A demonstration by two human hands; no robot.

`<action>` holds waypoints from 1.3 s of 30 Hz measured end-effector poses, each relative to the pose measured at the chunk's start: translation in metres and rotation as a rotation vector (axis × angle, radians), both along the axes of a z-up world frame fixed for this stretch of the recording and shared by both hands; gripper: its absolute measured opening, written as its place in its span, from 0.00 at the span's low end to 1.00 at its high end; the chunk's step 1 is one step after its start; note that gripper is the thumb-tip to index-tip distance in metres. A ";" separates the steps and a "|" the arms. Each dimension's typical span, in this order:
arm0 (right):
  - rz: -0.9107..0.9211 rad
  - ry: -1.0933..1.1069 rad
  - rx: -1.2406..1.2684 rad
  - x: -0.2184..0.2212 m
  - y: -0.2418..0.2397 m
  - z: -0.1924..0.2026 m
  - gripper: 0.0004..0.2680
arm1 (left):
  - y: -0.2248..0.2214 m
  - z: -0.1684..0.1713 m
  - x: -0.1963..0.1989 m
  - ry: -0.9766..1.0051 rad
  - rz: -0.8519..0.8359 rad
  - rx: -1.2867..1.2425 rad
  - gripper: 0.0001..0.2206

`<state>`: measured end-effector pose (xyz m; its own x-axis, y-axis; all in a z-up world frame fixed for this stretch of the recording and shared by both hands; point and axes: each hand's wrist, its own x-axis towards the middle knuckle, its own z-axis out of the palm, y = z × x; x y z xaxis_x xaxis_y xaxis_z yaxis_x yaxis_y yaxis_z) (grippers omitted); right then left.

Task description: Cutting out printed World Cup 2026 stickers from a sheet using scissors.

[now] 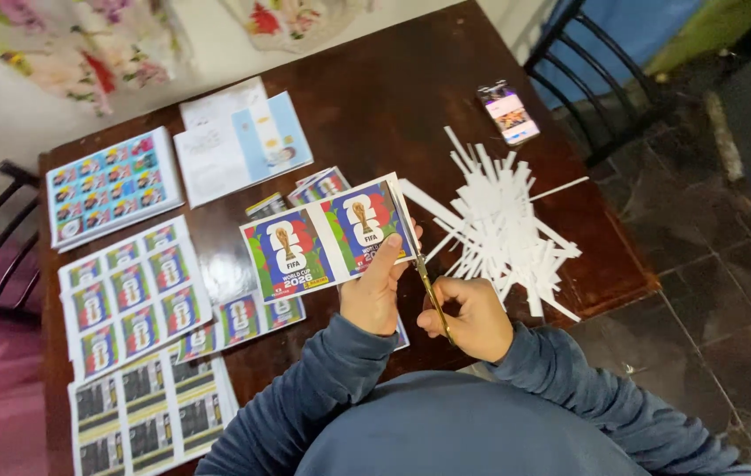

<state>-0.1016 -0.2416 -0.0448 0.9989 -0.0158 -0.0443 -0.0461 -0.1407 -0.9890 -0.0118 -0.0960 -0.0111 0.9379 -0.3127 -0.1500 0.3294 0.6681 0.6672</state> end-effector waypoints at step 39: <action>-0.448 0.051 0.346 0.015 -0.116 -0.029 0.04 | -0.123 -0.077 0.002 -0.064 -0.229 0.133 0.14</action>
